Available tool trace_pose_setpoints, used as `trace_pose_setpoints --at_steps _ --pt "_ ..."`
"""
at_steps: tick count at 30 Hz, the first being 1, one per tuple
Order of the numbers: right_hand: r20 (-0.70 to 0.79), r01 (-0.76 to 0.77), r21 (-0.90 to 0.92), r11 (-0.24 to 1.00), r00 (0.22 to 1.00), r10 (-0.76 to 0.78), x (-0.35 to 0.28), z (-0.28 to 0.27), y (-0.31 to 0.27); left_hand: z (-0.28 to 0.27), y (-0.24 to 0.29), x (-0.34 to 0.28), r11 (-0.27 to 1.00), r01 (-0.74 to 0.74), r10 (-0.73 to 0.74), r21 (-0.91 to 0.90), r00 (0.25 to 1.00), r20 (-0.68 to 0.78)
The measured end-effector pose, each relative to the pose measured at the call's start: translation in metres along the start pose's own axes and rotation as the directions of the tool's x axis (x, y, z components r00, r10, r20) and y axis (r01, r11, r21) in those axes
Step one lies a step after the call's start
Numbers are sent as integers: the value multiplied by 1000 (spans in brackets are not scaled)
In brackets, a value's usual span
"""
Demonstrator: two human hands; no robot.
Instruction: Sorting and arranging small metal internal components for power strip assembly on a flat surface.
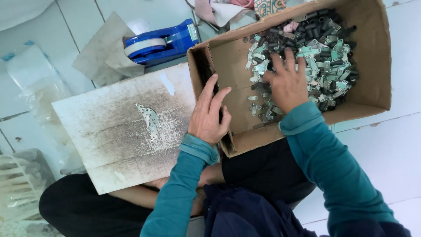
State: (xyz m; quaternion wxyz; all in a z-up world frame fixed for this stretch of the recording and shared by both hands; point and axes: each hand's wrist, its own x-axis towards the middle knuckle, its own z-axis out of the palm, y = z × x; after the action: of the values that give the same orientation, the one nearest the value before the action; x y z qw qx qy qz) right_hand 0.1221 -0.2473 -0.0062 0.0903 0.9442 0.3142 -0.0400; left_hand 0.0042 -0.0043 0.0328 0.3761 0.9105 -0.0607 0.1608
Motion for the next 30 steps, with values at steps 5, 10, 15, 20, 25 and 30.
trace_pose_setpoints --at_steps 5,10,15,20,25,30 --pt "-5 -125 47 991 992 125 -13 -8 28 -1 -4 9 999 0 0 -34 1000 -13" --pt "21 -187 285 940 982 189 -19 -3 34 -2 -8 7 999 -3 2 -44 1000 -2" --pt "20 -116 524 844 992 124 2 -32 26 -9 -7 11 995 6 3 -104 996 87" --pt "79 63 638 768 986 -147 6 -13 -9 6 -12 9 999 -8 6 -48 999 -41" --pt "128 170 554 815 950 -285 4 -12 -32 5 -10 11 999 -17 14 -46 998 -61" --pt "267 328 376 867 857 -440 -11 -8 -32 6 -11 9 999 -25 22 -42 997 -80"
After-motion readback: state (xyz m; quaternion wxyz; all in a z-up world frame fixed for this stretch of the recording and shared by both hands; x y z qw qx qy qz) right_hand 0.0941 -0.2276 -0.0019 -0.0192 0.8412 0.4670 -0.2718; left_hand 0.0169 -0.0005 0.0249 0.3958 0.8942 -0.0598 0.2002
